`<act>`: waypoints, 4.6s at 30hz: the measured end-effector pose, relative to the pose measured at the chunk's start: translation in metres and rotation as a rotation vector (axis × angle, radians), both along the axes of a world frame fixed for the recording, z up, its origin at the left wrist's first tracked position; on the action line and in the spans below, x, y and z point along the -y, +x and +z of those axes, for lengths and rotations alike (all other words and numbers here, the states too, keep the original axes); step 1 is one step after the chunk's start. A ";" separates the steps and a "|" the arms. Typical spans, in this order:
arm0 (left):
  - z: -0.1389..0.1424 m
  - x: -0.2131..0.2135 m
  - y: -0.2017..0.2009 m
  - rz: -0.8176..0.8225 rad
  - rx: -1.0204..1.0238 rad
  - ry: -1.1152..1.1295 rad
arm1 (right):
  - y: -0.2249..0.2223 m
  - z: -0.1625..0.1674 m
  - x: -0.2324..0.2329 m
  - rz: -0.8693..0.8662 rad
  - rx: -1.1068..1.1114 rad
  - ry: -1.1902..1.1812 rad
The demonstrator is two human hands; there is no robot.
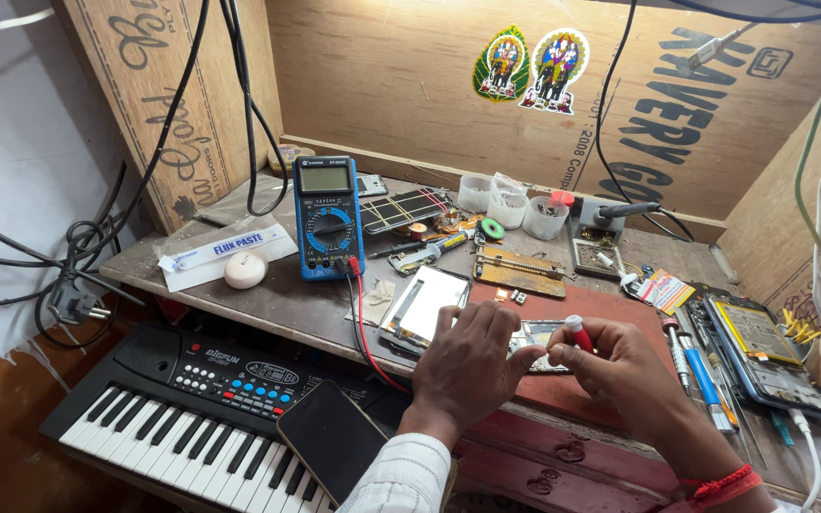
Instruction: The person works at a cluttered repair bench on a disassembled smartphone, holding the phone frame steady with one hand while using a red-handled screwdriver to unscrew and pry at the internal components. They reposition the phone and continue working on the board and frame throughout the clip.
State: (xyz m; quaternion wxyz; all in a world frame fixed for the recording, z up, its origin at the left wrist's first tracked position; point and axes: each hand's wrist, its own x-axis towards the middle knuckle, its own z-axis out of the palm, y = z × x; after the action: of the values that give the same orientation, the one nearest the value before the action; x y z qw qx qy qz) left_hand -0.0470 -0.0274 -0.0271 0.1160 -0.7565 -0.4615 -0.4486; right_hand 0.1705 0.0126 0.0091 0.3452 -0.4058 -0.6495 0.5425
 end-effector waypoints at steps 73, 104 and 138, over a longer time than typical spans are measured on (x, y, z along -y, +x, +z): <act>0.005 -0.005 -0.001 0.075 0.373 -0.111 | -0.010 -0.013 0.024 -0.638 0.474 0.958; 0.005 -0.005 -0.002 0.076 0.111 -0.050 | 0.015 -0.032 0.007 -0.710 -0.187 0.856; 0.001 -0.007 -0.003 0.159 0.015 -0.098 | 0.000 -0.022 0.013 -0.894 0.218 0.919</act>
State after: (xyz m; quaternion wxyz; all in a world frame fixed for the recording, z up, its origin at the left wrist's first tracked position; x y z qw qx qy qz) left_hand -0.0497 -0.0200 -0.0259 0.1104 -0.7189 -0.5422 -0.4206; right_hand 0.1708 0.0000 -0.0129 0.6084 -0.5006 -0.6151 -0.0308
